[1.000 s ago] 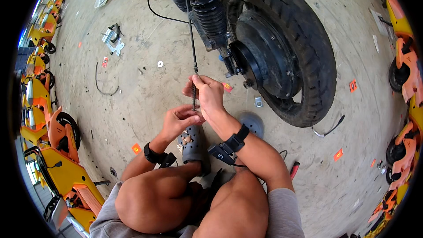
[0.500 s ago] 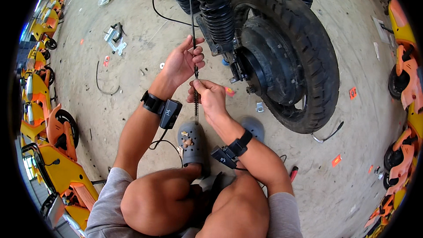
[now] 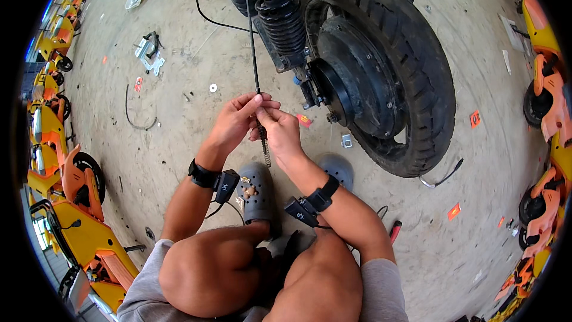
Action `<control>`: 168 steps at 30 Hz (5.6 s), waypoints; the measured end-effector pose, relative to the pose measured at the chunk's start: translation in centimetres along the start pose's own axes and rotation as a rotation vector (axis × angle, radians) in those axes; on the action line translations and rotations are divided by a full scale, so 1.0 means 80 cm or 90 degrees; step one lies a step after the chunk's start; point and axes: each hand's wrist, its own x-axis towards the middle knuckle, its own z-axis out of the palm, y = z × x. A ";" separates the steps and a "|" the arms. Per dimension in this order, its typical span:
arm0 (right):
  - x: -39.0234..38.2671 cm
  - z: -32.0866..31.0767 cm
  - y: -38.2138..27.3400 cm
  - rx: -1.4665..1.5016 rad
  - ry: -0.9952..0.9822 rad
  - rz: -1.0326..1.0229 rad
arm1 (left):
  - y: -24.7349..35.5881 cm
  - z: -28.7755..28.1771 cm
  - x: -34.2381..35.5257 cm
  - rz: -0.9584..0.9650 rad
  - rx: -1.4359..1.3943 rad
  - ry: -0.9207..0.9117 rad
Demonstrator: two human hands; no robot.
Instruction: The person is sitting on the floor in a workshop, working on the rear wheel assembly of a motorcycle. They are repeatedly handling a metal spring and a cable, attempting to attach them to the wheel hub area. The person manipulates the spring and cable with both hands, trying to fit them into place on the motorcycle's rear suspension or brake mechanism.
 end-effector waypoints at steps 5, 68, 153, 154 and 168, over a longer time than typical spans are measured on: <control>-0.004 -0.004 0.018 0.133 -0.024 0.043 | -0.008 -0.005 0.004 0.007 0.006 0.019; -0.069 -0.097 -0.041 -0.331 -0.157 0.210 | -0.047 -0.013 -0.057 0.065 -0.095 0.155; -0.174 -0.051 -0.098 -0.235 -0.110 -0.045 | 0.006 0.125 -0.067 0.101 -0.163 0.003; -0.172 -0.054 -0.095 -0.219 -0.105 -0.056 | 0.004 0.124 -0.068 0.096 -0.171 -0.001; -0.143 -0.033 -0.092 -0.244 -0.048 -0.048 | -0.006 0.118 -0.066 0.065 -0.226 0.043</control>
